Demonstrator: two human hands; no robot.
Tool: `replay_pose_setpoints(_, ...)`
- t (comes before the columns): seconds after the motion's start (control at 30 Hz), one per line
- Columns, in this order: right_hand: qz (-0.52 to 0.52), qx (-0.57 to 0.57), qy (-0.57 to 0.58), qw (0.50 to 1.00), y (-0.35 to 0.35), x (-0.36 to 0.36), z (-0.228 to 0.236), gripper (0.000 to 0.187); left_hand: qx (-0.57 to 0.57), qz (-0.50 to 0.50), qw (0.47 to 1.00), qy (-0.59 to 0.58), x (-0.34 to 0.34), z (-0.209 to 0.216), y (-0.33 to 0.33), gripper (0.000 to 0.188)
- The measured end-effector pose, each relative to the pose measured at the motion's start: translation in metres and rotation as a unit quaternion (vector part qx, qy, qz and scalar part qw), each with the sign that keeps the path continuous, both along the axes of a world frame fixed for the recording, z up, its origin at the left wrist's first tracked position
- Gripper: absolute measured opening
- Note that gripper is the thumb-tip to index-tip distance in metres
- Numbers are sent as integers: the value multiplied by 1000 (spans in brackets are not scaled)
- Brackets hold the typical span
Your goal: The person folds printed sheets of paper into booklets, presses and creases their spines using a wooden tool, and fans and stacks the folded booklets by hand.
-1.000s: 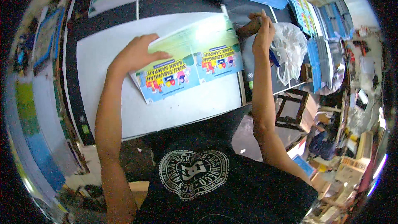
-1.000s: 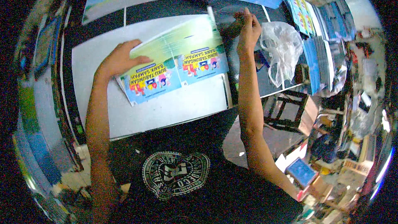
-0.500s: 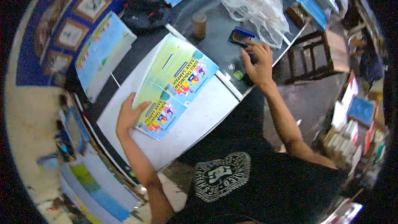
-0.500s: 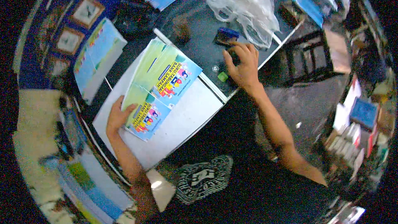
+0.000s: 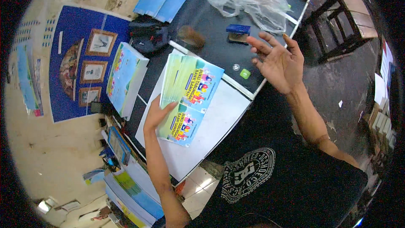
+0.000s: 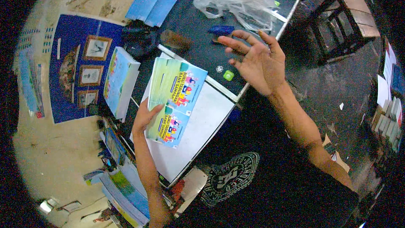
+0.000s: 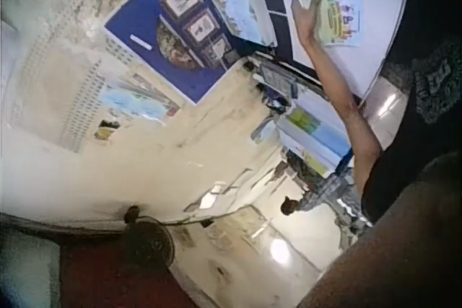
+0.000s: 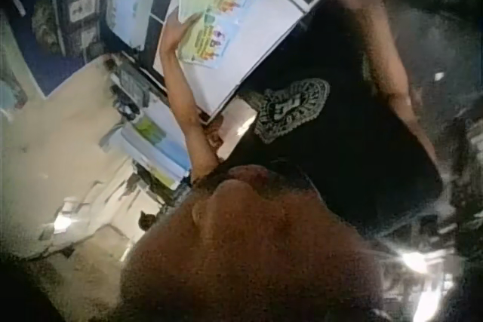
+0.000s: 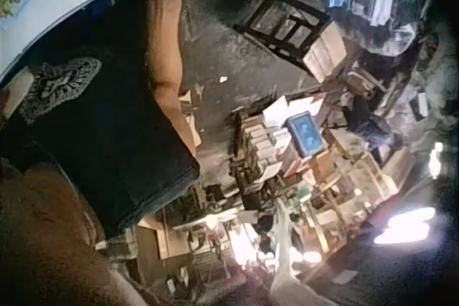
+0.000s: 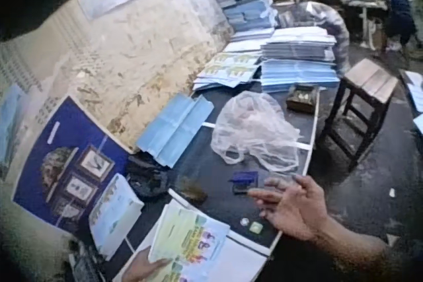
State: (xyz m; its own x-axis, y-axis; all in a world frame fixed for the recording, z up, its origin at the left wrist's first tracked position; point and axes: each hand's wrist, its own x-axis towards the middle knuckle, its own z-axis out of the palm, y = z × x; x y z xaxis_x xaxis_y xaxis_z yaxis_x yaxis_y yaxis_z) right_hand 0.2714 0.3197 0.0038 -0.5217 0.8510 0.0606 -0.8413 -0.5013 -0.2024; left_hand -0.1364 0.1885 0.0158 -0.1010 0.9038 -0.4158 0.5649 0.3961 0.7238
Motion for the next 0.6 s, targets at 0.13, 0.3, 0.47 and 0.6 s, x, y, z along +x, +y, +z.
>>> replay_pose_setpoints(0.13,11,-34,-20,999,-2,-6,-8,45,-8,67,998,-16,7,-5,-21,39)
replay_pose_setpoints(0.3,-38,5,-184,982,-1,-27,-35,42,32,213,974,-68,24,-26,-63,39)
replay_pose_setpoints(0.47,-47,-23,-292,955,-12,-60,-36,26,65,364,916,-157,74,-29,-84,37)
replay_pose_setpoints(0.6,70,24,-393,917,-32,-86,-28,21,80,429,863,-254,100,-35,-104,35)
